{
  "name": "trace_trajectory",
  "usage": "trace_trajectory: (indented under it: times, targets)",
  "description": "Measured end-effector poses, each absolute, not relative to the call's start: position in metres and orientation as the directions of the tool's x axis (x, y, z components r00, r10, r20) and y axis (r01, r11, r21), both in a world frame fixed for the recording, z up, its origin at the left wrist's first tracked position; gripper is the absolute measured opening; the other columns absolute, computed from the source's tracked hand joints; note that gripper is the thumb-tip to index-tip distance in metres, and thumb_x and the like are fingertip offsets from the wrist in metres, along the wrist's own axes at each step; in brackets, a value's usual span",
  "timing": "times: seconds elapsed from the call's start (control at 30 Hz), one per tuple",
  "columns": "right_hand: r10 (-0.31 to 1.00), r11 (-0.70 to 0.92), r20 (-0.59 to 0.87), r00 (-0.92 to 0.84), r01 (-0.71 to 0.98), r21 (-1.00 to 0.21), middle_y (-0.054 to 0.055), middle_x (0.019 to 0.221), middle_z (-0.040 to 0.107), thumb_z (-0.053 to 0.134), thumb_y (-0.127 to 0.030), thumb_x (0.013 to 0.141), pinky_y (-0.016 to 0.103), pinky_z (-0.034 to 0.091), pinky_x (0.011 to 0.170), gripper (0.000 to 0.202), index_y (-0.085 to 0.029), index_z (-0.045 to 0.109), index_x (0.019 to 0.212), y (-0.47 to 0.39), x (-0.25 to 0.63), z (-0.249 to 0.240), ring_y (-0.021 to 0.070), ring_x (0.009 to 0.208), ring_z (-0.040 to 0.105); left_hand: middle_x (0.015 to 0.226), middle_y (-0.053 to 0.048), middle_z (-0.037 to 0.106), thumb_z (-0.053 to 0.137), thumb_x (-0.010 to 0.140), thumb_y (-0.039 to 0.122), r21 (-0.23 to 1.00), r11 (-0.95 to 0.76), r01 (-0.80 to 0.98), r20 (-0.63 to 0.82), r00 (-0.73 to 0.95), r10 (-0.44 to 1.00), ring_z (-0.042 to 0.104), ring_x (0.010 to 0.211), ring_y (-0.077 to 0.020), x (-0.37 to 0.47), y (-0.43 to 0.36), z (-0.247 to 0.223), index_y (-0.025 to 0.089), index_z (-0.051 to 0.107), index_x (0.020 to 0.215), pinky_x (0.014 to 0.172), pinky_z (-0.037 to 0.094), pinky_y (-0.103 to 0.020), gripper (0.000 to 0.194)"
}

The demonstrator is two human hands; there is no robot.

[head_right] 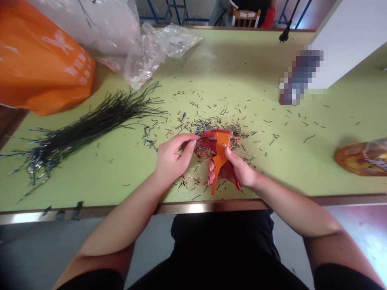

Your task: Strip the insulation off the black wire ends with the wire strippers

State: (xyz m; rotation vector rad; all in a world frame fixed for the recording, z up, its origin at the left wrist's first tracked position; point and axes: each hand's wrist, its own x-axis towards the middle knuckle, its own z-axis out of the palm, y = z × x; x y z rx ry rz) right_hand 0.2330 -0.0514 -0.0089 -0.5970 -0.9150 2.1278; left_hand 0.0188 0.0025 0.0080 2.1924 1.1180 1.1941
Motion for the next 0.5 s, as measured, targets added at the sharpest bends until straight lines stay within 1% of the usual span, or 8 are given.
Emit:
trace_trajectory:
  times: [0.1, 0.2, 0.37, 0.5]
  targets:
    - [0.792, -0.453, -0.124, -0.598, -0.437, -0.777, 0.004, 0.075, 0.063, 0.058, -0.084, 0.092, 0.038, 0.063, 0.072, 0.068, -0.017, 0.066, 0.092, -0.0527, 0.2314, -0.0110, 0.0207, 0.071, 0.067, 0.105, -0.004, 0.081, 0.060, 0.103, 0.018, 0.691, -0.576, 0.437, 0.498, 0.291, 0.817, 0.078, 0.092, -0.0140, 0.0198, 0.0006, 0.0058, 0.020, 0.071, 0.113, 0.080, 0.063, -0.023, 0.015]
    - [0.803, -0.434, -0.124, -0.583, -0.429, -0.792, 0.003, 0.074, 0.062, 0.057, -0.083, 0.093, 0.037, 0.063, 0.070, 0.066, -0.017, 0.065, 0.090, -0.0535, 0.2294, -0.0113, 0.0199, 0.069, 0.066, 0.106, -0.005, 0.081, 0.060, 0.102, 0.018, 0.703, -0.558, 0.441, 0.477, 0.288, 0.830, 0.079, 0.094, -0.0144, 0.0203, 0.0001, 0.0047, 0.020, 0.069, 0.113, 0.080, 0.064, -0.023, 0.014]
    - [0.824, -0.420, -0.130, -0.551, -0.442, -0.793, 0.002, 0.074, 0.061, 0.059, -0.082, 0.093, 0.036, 0.064, 0.070, 0.064, -0.018, 0.064, 0.091, -0.0544, 0.2291, -0.0115, 0.0190, 0.068, 0.066, 0.102, -0.005, 0.081, 0.060, 0.103, 0.022, 0.663, -0.561, 0.496, 0.484, 0.289, 0.826, 0.078, 0.086, -0.0139, 0.0188, 0.0006, 0.0053, 0.020, 0.070, 0.112, 0.075, 0.063, -0.023, 0.014]
    - [0.836, -0.410, -0.136, -0.532, -0.439, -0.800, 0.002, 0.074, 0.062, 0.058, -0.082, 0.093, 0.036, 0.063, 0.070, 0.064, -0.018, 0.064, 0.090, -0.0542, 0.2306, -0.0126, 0.0185, 0.068, 0.066, 0.101, -0.005, 0.081, 0.060, 0.103, 0.022, 0.615, -0.591, 0.522, 0.527, 0.286, 0.800, 0.077, 0.086, -0.0141, 0.0178, 0.0011, 0.0048, 0.020, 0.071, 0.111, 0.074, 0.062, -0.024, 0.014]
